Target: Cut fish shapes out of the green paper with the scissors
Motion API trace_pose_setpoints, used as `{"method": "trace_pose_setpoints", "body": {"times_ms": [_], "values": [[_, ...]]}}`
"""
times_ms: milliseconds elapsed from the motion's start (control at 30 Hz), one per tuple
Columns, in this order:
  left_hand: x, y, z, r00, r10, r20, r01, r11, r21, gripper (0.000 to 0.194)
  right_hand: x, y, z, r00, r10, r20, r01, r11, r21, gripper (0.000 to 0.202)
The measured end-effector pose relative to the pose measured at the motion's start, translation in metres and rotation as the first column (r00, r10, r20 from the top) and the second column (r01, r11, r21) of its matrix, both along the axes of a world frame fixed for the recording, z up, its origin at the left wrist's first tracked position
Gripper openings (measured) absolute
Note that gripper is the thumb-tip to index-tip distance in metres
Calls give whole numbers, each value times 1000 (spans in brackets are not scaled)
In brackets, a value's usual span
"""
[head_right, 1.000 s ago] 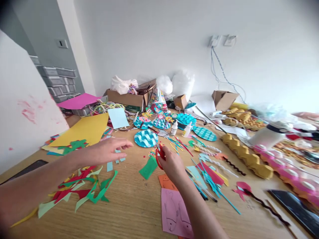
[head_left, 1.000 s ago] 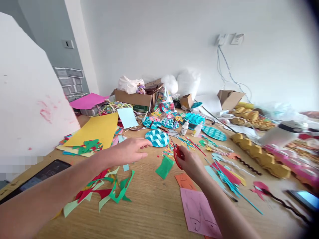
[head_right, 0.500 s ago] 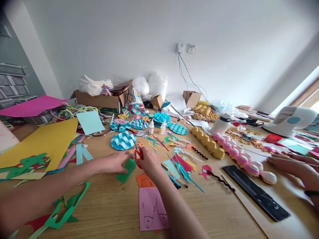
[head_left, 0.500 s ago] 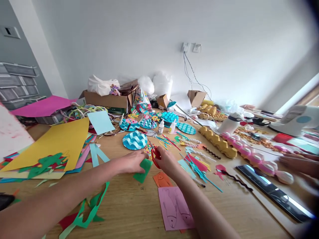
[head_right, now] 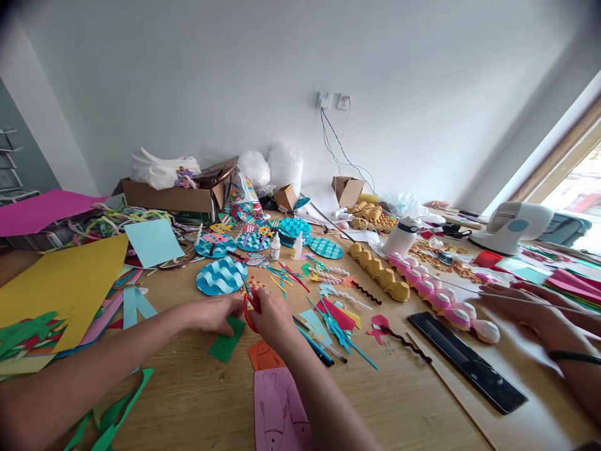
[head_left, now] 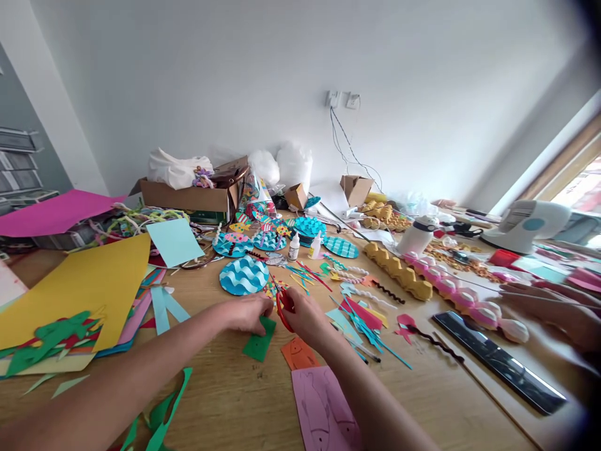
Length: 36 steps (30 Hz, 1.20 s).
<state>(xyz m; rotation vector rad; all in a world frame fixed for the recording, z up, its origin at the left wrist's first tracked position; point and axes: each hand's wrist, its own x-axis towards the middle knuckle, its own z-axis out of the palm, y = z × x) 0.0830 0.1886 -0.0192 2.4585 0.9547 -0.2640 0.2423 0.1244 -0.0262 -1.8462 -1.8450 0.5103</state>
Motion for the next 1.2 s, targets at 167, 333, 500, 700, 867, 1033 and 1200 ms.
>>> {"method": "trace_pose_setpoints", "body": {"times_ms": [167,333,500,700,867,1033,1200], "values": [[-9,-4,3,965,142,220,-126,988,-87,29,-2,0,5,980,-19,-200,24,1000,20,27],[-19,-17,14,760,347,550,-271,938,-218,22,-4,-1,10,870,43,-491,-46,999,6,25],[-24,-36,22,510,499,701,-356,864,-356,30,-13,-9,17,685,114,-719,-160,987,5,40],[-31,-39,25,372,556,743,-412,816,-404,24,-21,-11,18,564,114,-818,-115,992,59,35],[-37,-33,19,374,558,741,-444,809,-385,22,-18,-8,15,549,98,-830,18,992,128,33],[-38,-24,10,474,535,700,-427,834,-348,26,-13,-5,11,601,76,-796,143,969,201,31],[-47,-20,20,578,461,673,-412,877,-247,26,-8,-1,10,690,73,-720,158,956,248,28]]}}
